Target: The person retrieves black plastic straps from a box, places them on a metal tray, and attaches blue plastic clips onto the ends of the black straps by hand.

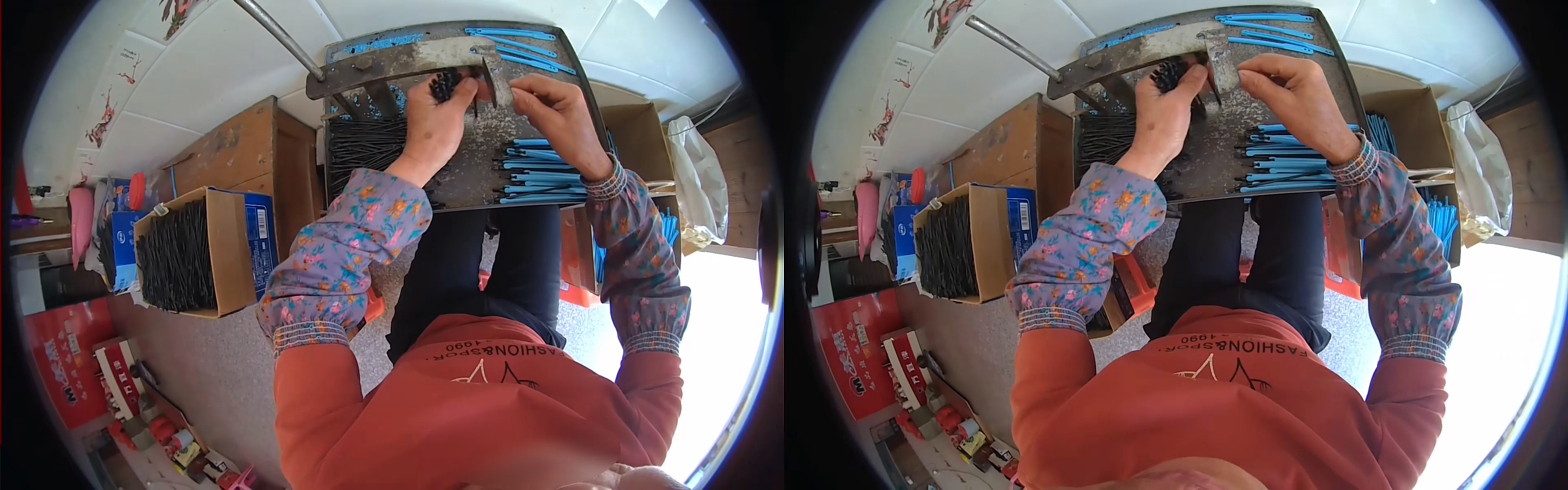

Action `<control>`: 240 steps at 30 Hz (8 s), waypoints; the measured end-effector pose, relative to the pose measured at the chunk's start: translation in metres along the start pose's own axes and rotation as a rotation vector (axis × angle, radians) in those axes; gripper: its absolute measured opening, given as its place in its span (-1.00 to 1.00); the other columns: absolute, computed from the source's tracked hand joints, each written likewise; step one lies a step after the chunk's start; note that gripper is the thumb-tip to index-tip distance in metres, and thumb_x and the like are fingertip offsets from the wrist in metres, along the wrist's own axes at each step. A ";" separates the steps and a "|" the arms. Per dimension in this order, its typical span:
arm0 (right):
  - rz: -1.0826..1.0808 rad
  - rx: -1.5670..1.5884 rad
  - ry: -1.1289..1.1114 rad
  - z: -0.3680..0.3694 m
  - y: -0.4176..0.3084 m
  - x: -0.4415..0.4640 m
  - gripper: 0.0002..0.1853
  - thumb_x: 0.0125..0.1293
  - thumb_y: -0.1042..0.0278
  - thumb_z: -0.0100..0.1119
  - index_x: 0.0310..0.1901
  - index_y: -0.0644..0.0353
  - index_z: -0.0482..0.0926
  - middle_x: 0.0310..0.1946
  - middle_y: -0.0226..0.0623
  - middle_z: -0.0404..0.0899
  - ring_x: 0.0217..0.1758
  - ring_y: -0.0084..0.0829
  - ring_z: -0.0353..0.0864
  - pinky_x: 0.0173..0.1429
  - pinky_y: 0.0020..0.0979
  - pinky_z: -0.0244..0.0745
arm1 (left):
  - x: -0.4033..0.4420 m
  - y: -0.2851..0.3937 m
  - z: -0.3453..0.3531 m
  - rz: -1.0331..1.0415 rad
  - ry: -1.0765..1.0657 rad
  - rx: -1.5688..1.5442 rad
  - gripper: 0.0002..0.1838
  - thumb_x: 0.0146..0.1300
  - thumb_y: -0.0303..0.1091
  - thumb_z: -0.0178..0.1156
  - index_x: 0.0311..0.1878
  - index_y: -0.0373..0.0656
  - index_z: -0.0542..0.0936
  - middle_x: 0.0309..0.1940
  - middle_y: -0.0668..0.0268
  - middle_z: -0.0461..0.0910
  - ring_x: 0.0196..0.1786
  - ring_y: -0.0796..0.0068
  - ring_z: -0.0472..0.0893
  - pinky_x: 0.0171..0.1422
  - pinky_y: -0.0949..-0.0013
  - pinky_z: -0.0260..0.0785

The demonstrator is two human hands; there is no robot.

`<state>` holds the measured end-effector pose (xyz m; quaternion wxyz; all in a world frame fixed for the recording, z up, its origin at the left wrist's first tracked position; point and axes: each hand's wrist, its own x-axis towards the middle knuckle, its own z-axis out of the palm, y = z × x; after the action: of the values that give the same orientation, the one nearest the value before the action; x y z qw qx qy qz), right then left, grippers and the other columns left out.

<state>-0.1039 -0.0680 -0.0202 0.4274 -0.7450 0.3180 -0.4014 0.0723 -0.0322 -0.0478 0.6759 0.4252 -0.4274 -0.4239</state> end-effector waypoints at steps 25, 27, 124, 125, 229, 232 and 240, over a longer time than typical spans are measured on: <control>-0.103 -0.023 -0.173 -0.018 0.006 0.027 -0.92 0.29 0.50 0.19 -0.34 0.32 0.62 -0.49 -0.48 0.42 -0.50 -0.66 0.22 -0.41 -0.57 0.17 | 0.002 -0.007 -0.001 0.058 -0.091 0.002 -0.91 0.25 -0.51 0.15 -0.29 -0.33 0.61 -0.46 0.28 0.66 -0.46 0.59 0.55 -0.29 0.57 0.41; -0.138 -0.064 -0.189 -0.018 0.006 0.028 -0.93 0.28 0.52 0.19 -0.33 0.33 0.60 -0.49 -0.48 0.42 -0.48 -0.66 0.21 -0.39 -0.57 0.16 | 0.001 -0.005 -0.003 0.049 -0.092 0.059 -0.90 0.25 -0.50 0.16 -0.29 -0.32 0.62 -0.46 0.30 0.66 -0.45 0.60 0.55 -0.29 0.57 0.41; -0.027 0.010 -0.250 -0.017 0.002 0.025 -0.94 0.34 0.49 0.12 -0.29 0.26 0.55 -0.50 -0.56 0.37 -0.52 -0.74 0.15 -0.45 -0.66 0.04 | -0.003 0.005 -0.004 -0.032 -0.071 -0.011 -0.91 0.27 -0.54 0.19 -0.19 -0.31 0.62 -0.37 0.30 0.65 -0.35 0.58 0.55 -0.17 0.55 0.41; -0.082 -0.038 -0.277 -0.023 0.002 0.029 -0.94 0.33 0.49 0.13 -0.29 0.26 0.55 -0.50 -0.55 0.38 -0.52 -0.73 0.15 -0.45 -0.65 0.05 | -0.002 0.004 -0.004 -0.031 -0.071 -0.007 -0.91 0.27 -0.54 0.19 -0.19 -0.31 0.62 -0.37 0.30 0.65 -0.35 0.58 0.55 -0.17 0.55 0.41; 0.114 -0.222 -0.549 -0.060 0.009 0.038 -0.93 0.26 0.47 0.19 -0.34 0.29 0.57 -0.47 -0.46 0.38 -0.45 -0.63 0.22 -0.36 -0.60 0.11 | -0.001 0.002 -0.003 0.004 -0.106 -0.045 -0.89 0.20 -0.55 0.19 -0.23 -0.33 0.66 -0.43 0.34 0.68 -0.39 0.63 0.57 -0.20 0.60 0.44; -0.143 -0.454 -0.634 -0.069 0.051 0.071 -0.87 0.23 0.39 0.22 -0.27 0.26 0.59 -0.38 -0.37 0.46 -0.42 -0.49 0.34 -0.30 -0.46 0.28 | -0.001 0.007 -0.004 -0.007 -0.142 0.040 -0.89 0.21 -0.54 0.20 -0.23 -0.33 0.66 -0.42 0.36 0.68 -0.38 0.65 0.55 -0.18 0.61 0.42; -0.504 -1.139 -0.159 -0.051 0.104 0.117 -0.79 0.20 0.28 0.22 -0.18 0.17 0.58 -0.33 -0.24 0.49 -0.25 -0.30 0.55 -0.02 -0.28 0.48 | -0.005 0.011 -0.006 -0.051 -0.151 0.058 -0.88 0.21 -0.52 0.22 -0.22 -0.34 0.66 -0.38 0.35 0.69 -0.36 0.67 0.55 -0.16 0.66 0.39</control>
<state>-0.1065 -0.2282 -0.0585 -0.1220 -0.9356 0.2636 -0.2008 0.0787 -0.0231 -0.0398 0.6181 0.4222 -0.4783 -0.4593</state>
